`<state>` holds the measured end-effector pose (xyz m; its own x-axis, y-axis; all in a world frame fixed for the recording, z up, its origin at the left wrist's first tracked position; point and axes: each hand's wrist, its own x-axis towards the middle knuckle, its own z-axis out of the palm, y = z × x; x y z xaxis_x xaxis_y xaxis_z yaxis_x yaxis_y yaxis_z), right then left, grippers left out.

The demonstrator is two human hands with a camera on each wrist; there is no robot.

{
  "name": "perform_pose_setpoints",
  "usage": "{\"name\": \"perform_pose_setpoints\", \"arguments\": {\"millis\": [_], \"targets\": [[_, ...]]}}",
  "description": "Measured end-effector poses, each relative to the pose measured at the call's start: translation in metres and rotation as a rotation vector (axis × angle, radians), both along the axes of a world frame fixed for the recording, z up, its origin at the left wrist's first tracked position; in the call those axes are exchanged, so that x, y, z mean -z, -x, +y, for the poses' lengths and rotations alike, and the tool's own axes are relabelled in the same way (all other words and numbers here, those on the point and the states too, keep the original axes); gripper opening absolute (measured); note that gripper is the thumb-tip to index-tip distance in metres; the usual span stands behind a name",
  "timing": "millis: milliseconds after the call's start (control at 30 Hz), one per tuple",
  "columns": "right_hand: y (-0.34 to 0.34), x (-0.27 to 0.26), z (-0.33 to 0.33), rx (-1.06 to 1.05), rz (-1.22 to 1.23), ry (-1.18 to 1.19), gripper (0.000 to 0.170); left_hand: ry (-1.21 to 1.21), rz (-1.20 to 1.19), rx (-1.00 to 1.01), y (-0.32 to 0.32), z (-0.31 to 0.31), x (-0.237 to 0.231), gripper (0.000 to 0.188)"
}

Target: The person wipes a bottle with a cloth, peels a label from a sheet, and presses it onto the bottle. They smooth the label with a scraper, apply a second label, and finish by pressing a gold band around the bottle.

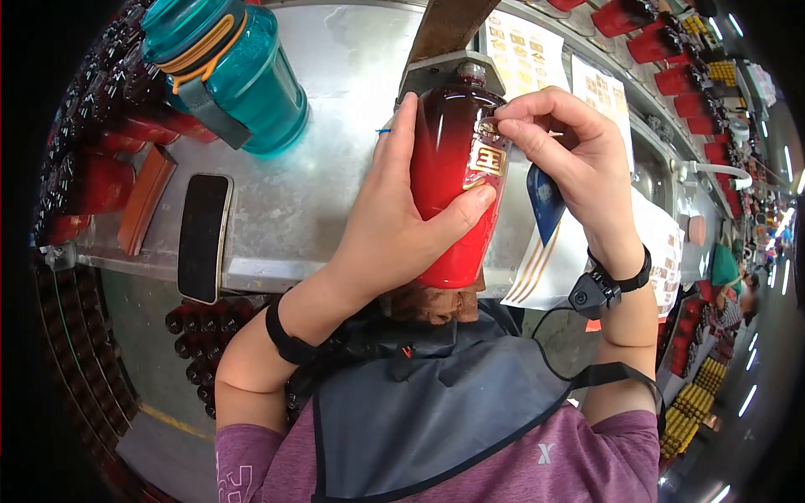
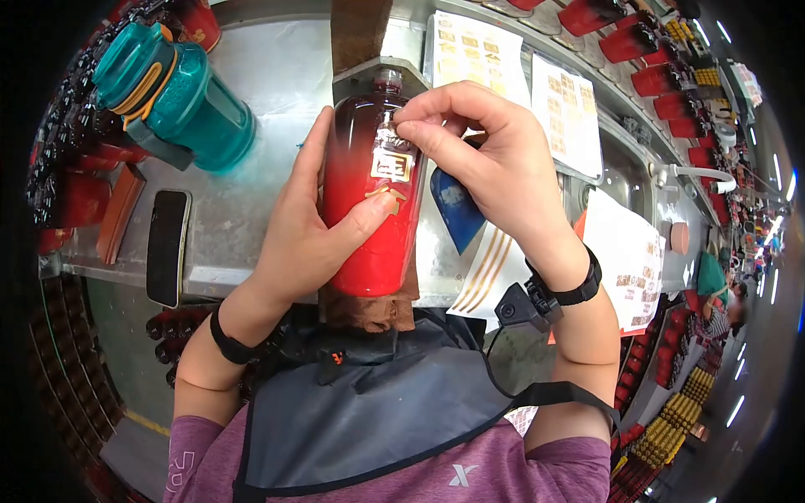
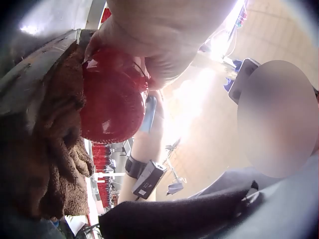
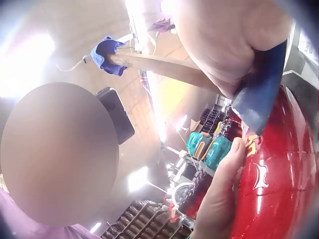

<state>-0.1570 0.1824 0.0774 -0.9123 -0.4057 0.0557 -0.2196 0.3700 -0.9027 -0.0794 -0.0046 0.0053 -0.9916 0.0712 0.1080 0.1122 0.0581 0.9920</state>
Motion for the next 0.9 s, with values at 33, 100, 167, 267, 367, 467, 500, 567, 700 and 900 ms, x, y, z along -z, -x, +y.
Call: {"name": "perform_pose_setpoints", "arguments": {"millis": [33,100,167,267,367,467,500,567,700,900], "targets": [[-0.0002,0.0007,-0.0001,0.005,-0.007,0.013,0.012,-0.002,0.001,-0.005,0.0000,0.0004,0.0002,0.090],[-0.0006,-0.0007,-0.0015,0.003,-0.018,0.011,0.013,-0.003,0.000,-0.007,-0.0001,0.0007,-0.0001,0.090],[-0.0008,-0.0001,-0.0020,0.002,-0.028,0.012,0.013,-0.030,-0.010,0.007,0.0000,0.0000,-0.0004,0.090],[0.0000,0.0018,-0.0020,0.001,-0.011,0.030,0.013,-0.037,-0.029,0.005,-0.0004,0.0008,-0.0012,0.090],[0.0010,0.0011,-0.0034,-0.007,-0.015,0.025,0.014,-0.041,-0.024,-0.008,-0.0002,0.0019,0.0001,0.090],[0.0019,0.0022,-0.0031,-0.005,-0.025,0.050,0.014,-0.116,-0.050,-0.023,0.0014,0.0043,0.0023,0.102],[0.0020,0.0024,-0.0028,-0.007,-0.028,0.050,0.014,-0.115,-0.050,-0.022,0.0014,0.0043,0.0021,0.102],[0.0025,0.0030,-0.0022,-0.006,-0.033,0.052,0.015,-0.104,-0.056,-0.019,0.0012,0.0040,0.0014,0.101],[0.0031,0.0059,-0.0012,-0.006,-0.035,0.071,0.015,-0.164,-0.071,-0.012,0.0009,0.0055,0.0020,0.100],[0.0057,0.0076,-0.0038,0.003,-0.046,0.082,0.014,-0.150,-0.080,-0.018,0.0030,0.0035,0.0037,0.098]]}}
